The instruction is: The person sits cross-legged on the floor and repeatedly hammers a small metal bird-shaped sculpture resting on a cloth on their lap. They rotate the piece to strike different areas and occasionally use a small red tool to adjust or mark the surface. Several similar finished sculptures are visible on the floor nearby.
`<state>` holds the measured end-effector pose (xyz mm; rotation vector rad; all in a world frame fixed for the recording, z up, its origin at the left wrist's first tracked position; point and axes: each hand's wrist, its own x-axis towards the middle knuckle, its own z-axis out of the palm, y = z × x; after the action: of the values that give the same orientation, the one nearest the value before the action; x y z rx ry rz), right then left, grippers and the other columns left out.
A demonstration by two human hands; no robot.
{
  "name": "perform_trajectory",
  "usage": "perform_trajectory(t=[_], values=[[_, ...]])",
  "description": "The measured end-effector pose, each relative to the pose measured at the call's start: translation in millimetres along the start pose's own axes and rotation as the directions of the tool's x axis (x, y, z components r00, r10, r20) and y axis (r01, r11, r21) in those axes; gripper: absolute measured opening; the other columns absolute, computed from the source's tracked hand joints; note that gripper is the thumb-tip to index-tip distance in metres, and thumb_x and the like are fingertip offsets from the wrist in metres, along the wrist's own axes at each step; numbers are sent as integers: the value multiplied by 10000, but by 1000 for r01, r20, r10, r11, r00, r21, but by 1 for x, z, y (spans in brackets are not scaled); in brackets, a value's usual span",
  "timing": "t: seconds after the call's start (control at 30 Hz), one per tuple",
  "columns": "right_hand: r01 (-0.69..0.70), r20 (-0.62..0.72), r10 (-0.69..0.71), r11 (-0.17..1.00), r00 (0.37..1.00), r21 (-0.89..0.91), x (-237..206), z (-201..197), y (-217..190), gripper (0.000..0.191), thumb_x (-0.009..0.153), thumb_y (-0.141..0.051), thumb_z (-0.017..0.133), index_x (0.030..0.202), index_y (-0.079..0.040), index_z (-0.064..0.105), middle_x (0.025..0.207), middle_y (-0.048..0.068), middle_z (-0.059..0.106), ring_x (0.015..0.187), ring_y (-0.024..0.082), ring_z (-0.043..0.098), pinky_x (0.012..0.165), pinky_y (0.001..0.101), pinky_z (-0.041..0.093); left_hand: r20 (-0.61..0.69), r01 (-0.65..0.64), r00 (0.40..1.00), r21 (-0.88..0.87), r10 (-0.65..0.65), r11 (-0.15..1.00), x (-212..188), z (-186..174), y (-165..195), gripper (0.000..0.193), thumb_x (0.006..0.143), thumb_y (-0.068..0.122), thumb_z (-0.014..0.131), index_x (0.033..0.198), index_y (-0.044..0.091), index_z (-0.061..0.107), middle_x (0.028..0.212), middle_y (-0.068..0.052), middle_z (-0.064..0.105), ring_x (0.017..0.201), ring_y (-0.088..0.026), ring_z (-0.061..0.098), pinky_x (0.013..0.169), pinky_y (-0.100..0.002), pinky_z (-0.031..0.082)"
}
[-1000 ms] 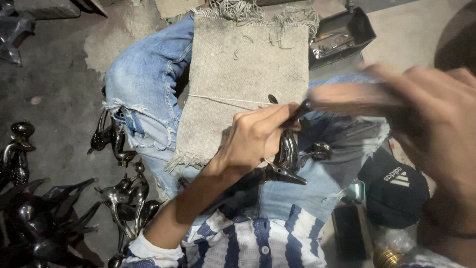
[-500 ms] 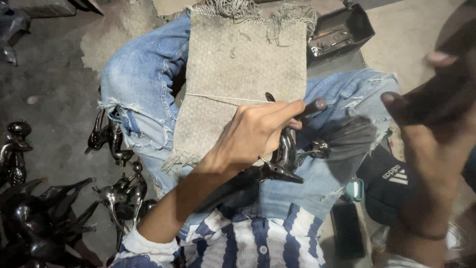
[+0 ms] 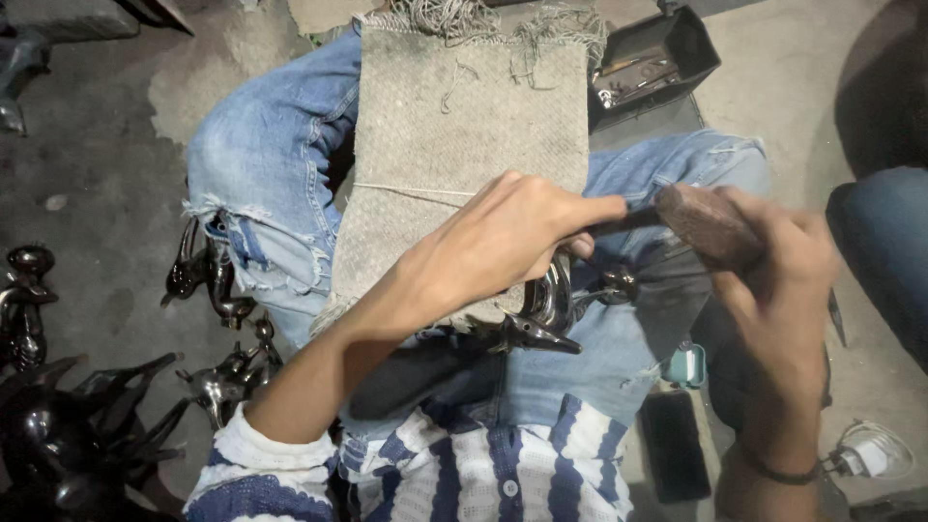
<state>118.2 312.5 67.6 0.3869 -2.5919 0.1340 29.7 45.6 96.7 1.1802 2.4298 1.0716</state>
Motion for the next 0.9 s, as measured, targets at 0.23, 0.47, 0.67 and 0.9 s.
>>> perform_trajectory(t=[0.23, 0.47, 0.67, 0.9], values=[[-331, 36, 586, 405, 809, 852, -30, 21, -10, 502, 982, 61, 762, 1399, 17, 485, 992, -2, 536, 871, 104, 541, 817, 237, 475, 40, -198, 979, 3, 198, 980, 16, -7, 1, 592, 764, -119, 613, 1274, 178, 659, 844, -63, 795, 721, -201, 782, 575, -356, 589], [-312, 20, 528, 472, 849, 825, -67, 57, 13, 174, 974, 87, 654, 1115, 40, 562, 1014, 53, 613, 908, 120, 609, 852, 264, 522, 183, -135, 975, 49, 124, 990, 11, -12, 2, 555, 819, -46, 639, 1303, 226, 656, 774, -33, 743, 477, -165, 667, 447, -364, 510], [-346, 78, 497, 475, 864, 809, -77, 59, -2, 332, 869, 99, 582, 1188, 10, 571, 1110, 83, 643, 1016, 120, 665, 966, 272, 588, 125, -210, 969, -23, 211, 977, 10, -6, -19, 500, 933, -27, 605, 1347, 246, 669, 850, -8, 770, 538, -169, 663, 435, -362, 509], [-180, -20, 712, 205, 702, 962, -71, 58, -38, 399, 1047, 49, 792, 1342, -7, 530, 1015, 54, 589, 916, 121, 620, 858, 234, 554, -567, -183, 820, -387, -76, 904, -53, 22, -36, 130, 997, 35, 693, 1123, 51, 665, 1033, -48, 769, 924, -136, 790, 816, -271, 650]])
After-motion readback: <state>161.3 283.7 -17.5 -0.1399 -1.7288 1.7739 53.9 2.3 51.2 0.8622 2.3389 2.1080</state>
